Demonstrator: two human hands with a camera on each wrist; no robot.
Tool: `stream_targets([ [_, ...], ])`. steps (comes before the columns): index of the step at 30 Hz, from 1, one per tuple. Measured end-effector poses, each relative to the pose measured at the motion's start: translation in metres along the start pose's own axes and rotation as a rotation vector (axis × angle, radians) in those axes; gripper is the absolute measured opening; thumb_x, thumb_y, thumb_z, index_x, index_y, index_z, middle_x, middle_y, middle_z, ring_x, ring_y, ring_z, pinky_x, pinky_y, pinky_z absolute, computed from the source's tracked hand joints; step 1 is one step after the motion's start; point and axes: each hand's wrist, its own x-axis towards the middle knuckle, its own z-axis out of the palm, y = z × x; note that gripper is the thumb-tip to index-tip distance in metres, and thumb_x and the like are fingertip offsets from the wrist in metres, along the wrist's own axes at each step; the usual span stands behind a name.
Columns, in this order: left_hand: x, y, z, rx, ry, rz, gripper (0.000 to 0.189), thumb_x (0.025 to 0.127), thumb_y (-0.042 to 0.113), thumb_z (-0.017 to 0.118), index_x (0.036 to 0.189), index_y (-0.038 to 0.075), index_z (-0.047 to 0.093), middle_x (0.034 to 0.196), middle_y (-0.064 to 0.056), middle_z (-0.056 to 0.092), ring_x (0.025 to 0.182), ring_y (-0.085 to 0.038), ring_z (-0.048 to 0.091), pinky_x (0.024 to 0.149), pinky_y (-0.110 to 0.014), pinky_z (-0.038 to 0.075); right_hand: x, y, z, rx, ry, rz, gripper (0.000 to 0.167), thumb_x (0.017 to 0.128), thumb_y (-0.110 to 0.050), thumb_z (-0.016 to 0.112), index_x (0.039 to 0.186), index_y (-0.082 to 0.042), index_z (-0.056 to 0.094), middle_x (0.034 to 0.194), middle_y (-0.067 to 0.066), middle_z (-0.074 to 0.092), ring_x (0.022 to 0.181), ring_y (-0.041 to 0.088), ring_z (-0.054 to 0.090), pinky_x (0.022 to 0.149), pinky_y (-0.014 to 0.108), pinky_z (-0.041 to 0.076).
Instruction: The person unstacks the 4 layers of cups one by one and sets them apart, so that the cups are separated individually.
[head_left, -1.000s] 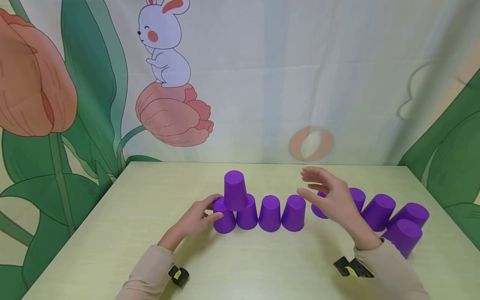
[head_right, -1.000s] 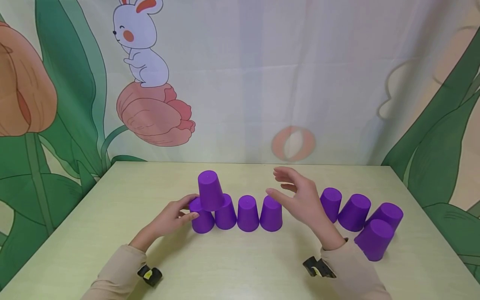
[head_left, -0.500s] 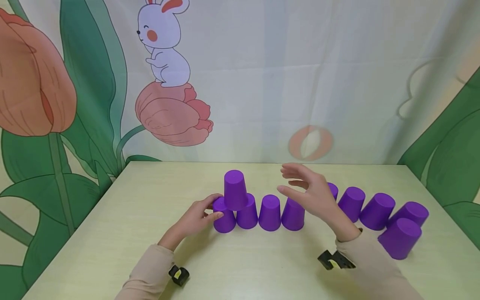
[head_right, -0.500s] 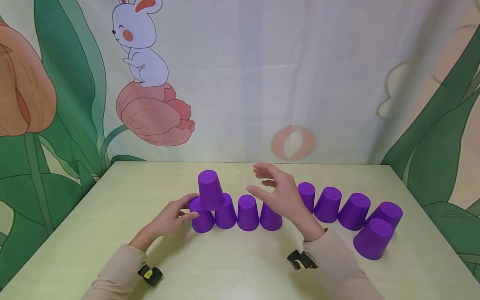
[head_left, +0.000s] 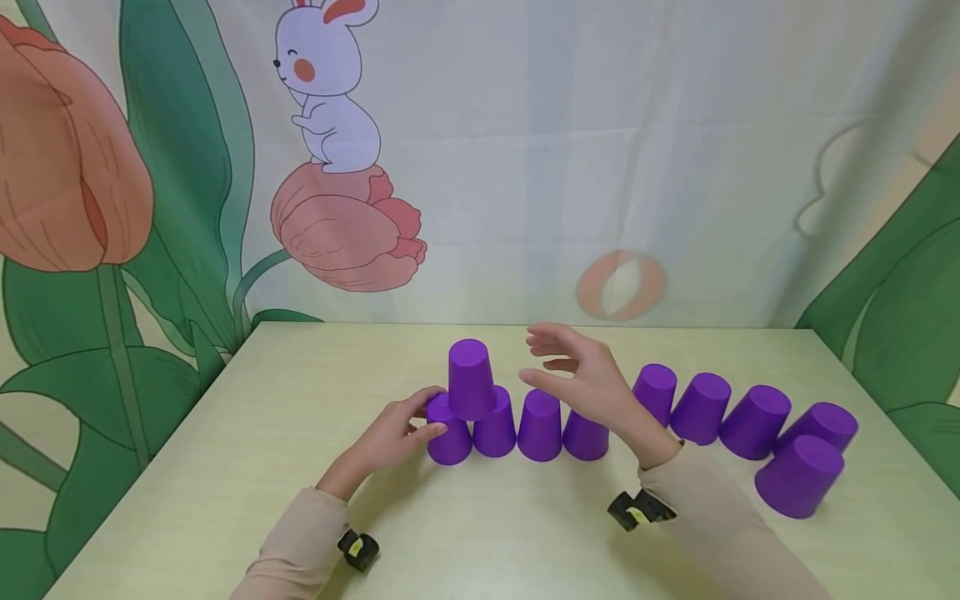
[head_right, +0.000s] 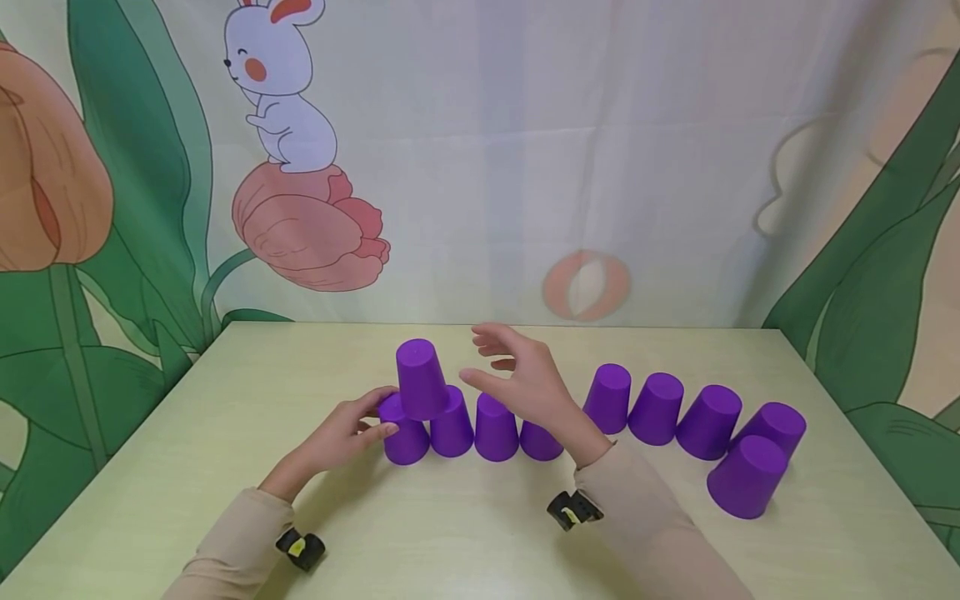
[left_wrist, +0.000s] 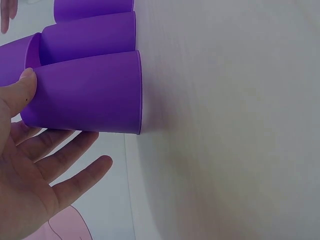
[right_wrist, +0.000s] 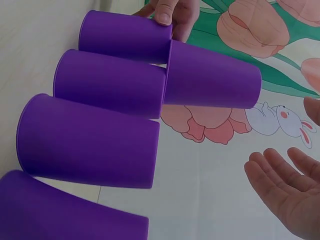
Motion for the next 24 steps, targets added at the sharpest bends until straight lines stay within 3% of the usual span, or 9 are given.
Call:
stream_targets([
  [24,0.001,0.000,0.000,-0.007,0.000,0.016,0.043,0.090,0.019,0.058,0.128,0.003,0.044,0.112,-0.012,0.060,0.098,-0.027,0.059,0.071,-0.030,0.049,0.027,0.004,0.034,-0.062,-0.087,-0.011,0.052,0.079,-0.018,0.070,0.126,-0.005,0.051,0.116,0.014,0.059,0.104,0.026,0.056,0.083,0.037,0.047],
])
